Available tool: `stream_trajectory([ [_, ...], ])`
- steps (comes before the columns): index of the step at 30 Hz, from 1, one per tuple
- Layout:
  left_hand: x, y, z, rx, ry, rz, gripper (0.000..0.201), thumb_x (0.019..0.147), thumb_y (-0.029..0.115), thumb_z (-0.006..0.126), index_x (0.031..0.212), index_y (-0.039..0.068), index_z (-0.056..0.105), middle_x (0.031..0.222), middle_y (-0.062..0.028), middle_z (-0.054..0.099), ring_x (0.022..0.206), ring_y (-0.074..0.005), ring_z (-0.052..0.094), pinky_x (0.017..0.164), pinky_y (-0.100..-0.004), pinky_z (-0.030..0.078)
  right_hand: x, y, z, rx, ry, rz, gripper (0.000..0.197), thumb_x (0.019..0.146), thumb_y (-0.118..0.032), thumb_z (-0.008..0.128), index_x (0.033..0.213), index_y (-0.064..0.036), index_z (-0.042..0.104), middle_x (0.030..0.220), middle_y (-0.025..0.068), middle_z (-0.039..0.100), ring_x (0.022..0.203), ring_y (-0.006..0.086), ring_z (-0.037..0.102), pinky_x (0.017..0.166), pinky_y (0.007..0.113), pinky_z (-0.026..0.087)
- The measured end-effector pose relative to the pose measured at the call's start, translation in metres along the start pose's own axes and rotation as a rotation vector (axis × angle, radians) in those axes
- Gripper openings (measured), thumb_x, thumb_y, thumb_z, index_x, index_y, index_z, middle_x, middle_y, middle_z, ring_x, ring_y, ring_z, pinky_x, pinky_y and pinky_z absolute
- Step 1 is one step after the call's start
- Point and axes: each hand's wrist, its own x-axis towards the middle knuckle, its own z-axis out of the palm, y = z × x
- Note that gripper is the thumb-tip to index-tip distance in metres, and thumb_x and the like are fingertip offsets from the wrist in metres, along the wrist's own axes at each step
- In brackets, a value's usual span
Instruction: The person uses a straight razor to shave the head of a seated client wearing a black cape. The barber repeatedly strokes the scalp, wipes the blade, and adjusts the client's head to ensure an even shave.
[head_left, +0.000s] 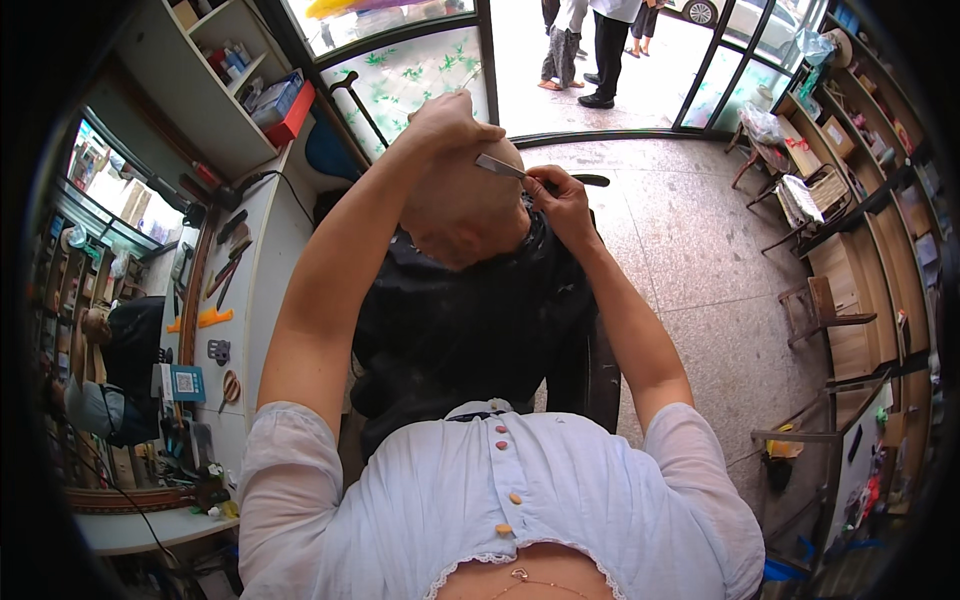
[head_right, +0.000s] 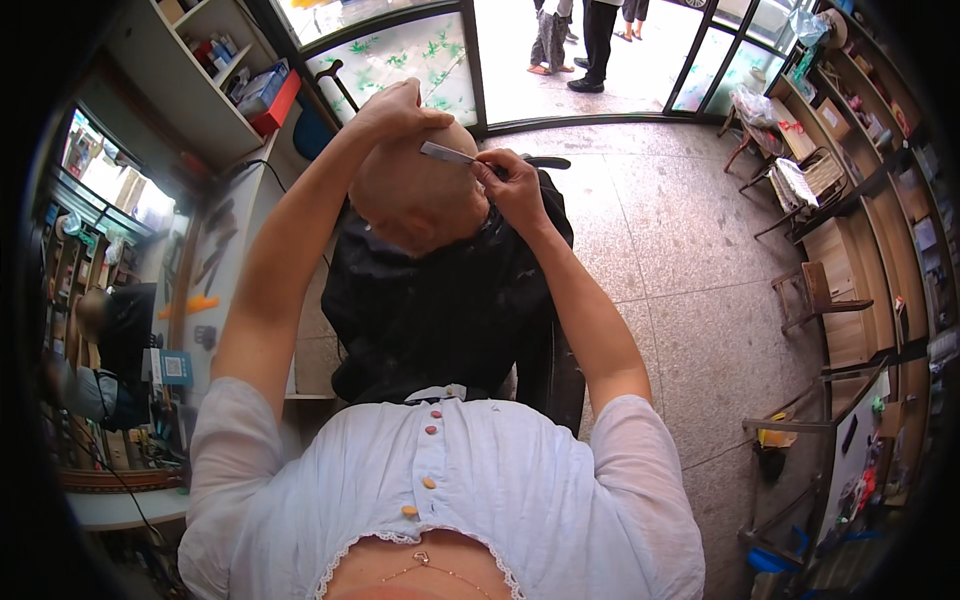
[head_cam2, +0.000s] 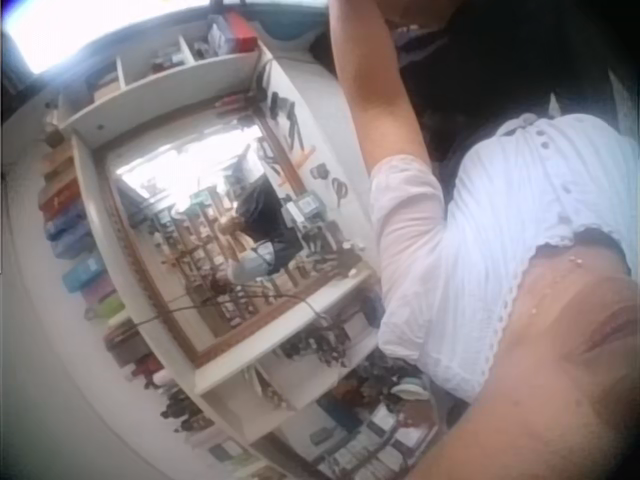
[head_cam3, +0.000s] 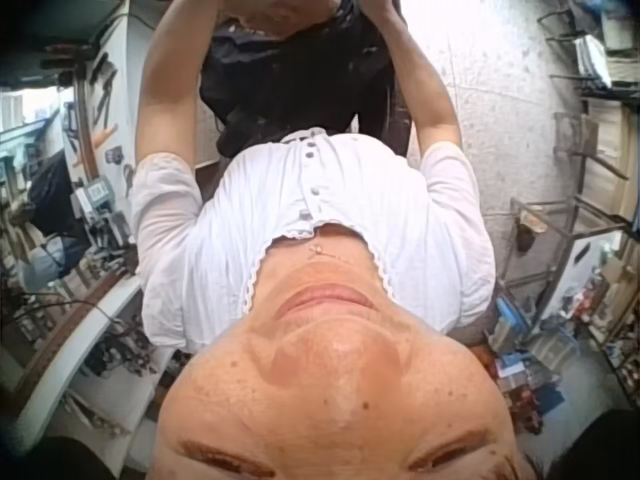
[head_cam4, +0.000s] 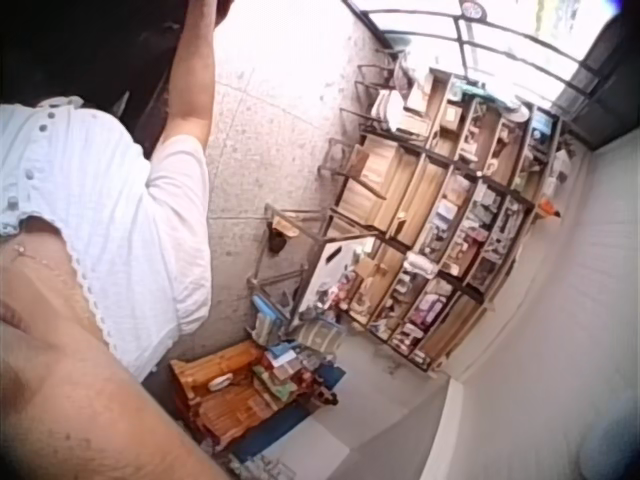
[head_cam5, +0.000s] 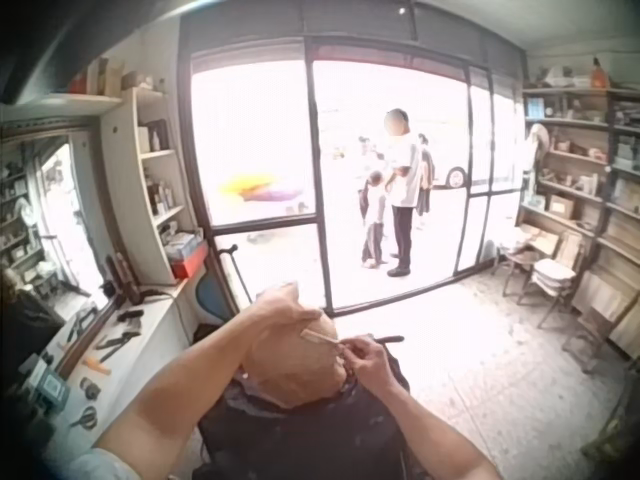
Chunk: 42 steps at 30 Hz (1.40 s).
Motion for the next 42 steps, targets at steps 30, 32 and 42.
stream_trajectory([
  [30, -0.007, -0.003, -0.005, -0.07, -0.033, 0.043, 0.085, 0.064, 0.061, 0.07, 0.11, -0.008, 0.055, 0.113, -0.024, 0.059, 0.106, -0.0334, 0.058, 0.088, -0.0395, 0.046, 0.0, -0.019, 0.005, -0.361, 0.144, -0.216, 0.012, 0.081, -0.012, 0.071, 0.091, -0.0056, 0.067, 0.084, 0.0039, 0.061, 0.067, 0.0114, 0.059, 0.06, 0.023, 0.048],
  [32, -0.009, -0.001, -0.006, -0.064, -0.03, 0.046, 0.084, 0.065, 0.061, 0.07, 0.11, -0.008, 0.055, 0.113, -0.0236, 0.059, 0.106, -0.0332, 0.058, 0.088, -0.0394, 0.046, -0.001, -0.016, 0.004, -0.4, 0.116, -0.254, 0.012, 0.081, -0.012, 0.071, 0.091, -0.0055, 0.067, 0.084, 0.0041, 0.061, 0.066, 0.0119, 0.059, 0.059, 0.023, 0.048],
  [42, -0.01, 0.0, -0.004, -0.051, -0.015, 0.054, 0.083, 0.068, 0.062, 0.067, 0.111, -0.008, 0.055, 0.114, -0.0234, 0.059, 0.107, -0.0339, 0.057, 0.089, -0.0404, 0.045, -0.005, -0.012, 0.004, -0.428, 0.121, -0.263, 0.012, 0.08, -0.011, 0.069, 0.09, -0.0051, 0.066, 0.08, 0.0064, 0.06, 0.065, 0.0148, 0.06, 0.057, 0.026, 0.048],
])
